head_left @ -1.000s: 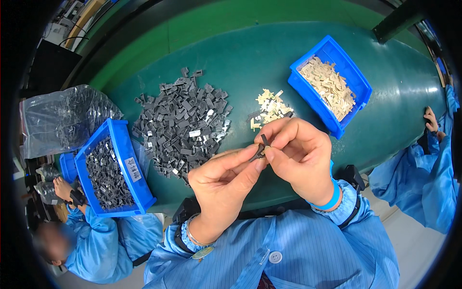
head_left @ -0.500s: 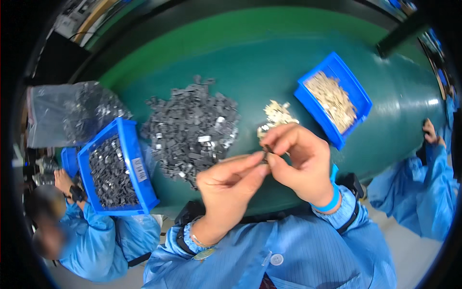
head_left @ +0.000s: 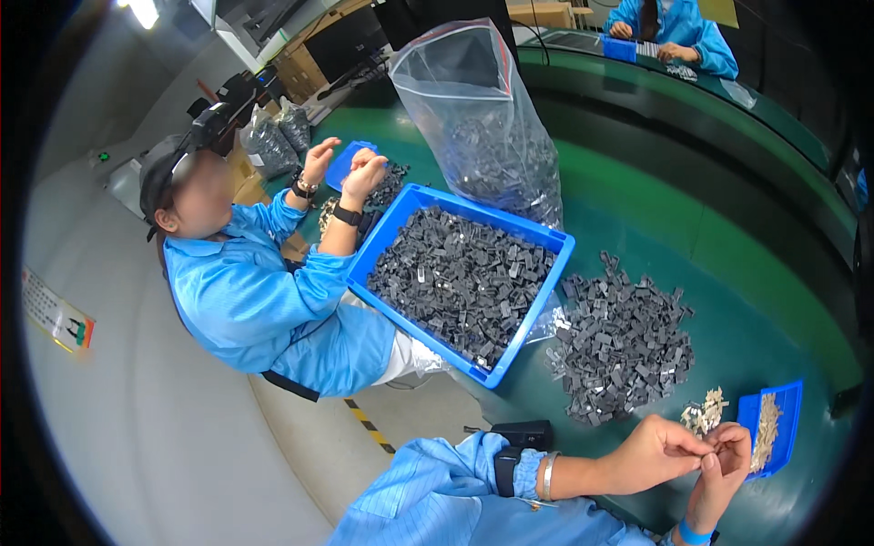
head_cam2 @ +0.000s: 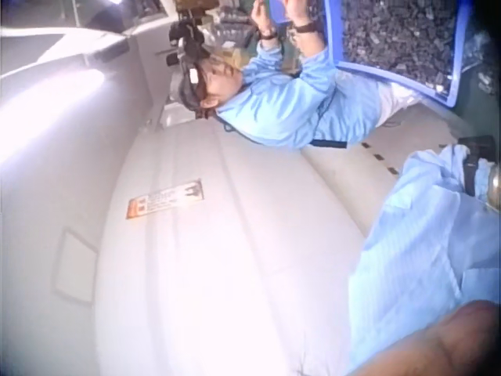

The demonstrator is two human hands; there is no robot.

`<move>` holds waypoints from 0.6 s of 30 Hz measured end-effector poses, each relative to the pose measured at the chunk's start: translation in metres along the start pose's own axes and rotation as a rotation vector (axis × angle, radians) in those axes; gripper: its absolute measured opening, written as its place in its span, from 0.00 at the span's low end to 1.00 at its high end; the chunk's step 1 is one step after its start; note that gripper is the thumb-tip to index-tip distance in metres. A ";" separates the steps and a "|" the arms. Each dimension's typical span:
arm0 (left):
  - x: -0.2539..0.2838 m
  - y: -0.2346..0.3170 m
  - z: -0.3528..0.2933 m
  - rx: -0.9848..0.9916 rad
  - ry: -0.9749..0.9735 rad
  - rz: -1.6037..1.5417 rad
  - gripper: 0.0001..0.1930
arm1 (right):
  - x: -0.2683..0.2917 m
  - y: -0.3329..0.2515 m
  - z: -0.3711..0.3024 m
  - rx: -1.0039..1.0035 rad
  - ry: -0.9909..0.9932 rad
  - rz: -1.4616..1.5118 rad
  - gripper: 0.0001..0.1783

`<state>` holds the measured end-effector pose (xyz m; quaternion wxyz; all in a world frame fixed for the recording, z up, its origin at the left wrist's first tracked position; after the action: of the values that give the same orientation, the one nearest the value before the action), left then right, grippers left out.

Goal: Assembling small plastic and metal components at a factory production line.

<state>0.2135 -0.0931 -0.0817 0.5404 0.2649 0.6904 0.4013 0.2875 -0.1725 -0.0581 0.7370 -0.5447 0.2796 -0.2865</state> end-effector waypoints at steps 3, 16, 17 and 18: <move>-0.002 -0.002 -0.004 -0.045 -0.023 -0.026 0.10 | 0.005 0.001 -0.005 -0.020 -0.047 -0.061 0.16; 0.015 -0.009 -0.004 0.252 0.034 -0.083 0.11 | -0.002 0.004 0.004 0.029 -0.124 0.049 0.06; 0.015 -0.006 -0.005 0.223 0.045 -0.144 0.11 | -0.004 0.000 0.004 -0.012 -0.144 0.096 0.06; 0.010 -0.006 -0.005 0.200 0.002 -0.169 0.11 | -0.004 0.003 -0.002 -0.111 -0.104 0.259 0.04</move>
<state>0.2062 -0.0896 -0.0912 0.5424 0.2578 0.7476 0.2835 0.2837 -0.1701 -0.0610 0.7501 -0.5579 0.3244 -0.1447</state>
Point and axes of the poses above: each hand's wrist, its own z-axis towards the middle knuckle, its own x-axis out of the back of the hand, y = z × x, the point moved 8 cm from there along z, towards the middle knuckle, and after that the axes turned 9 degrees about x, right-handed, at the moved point
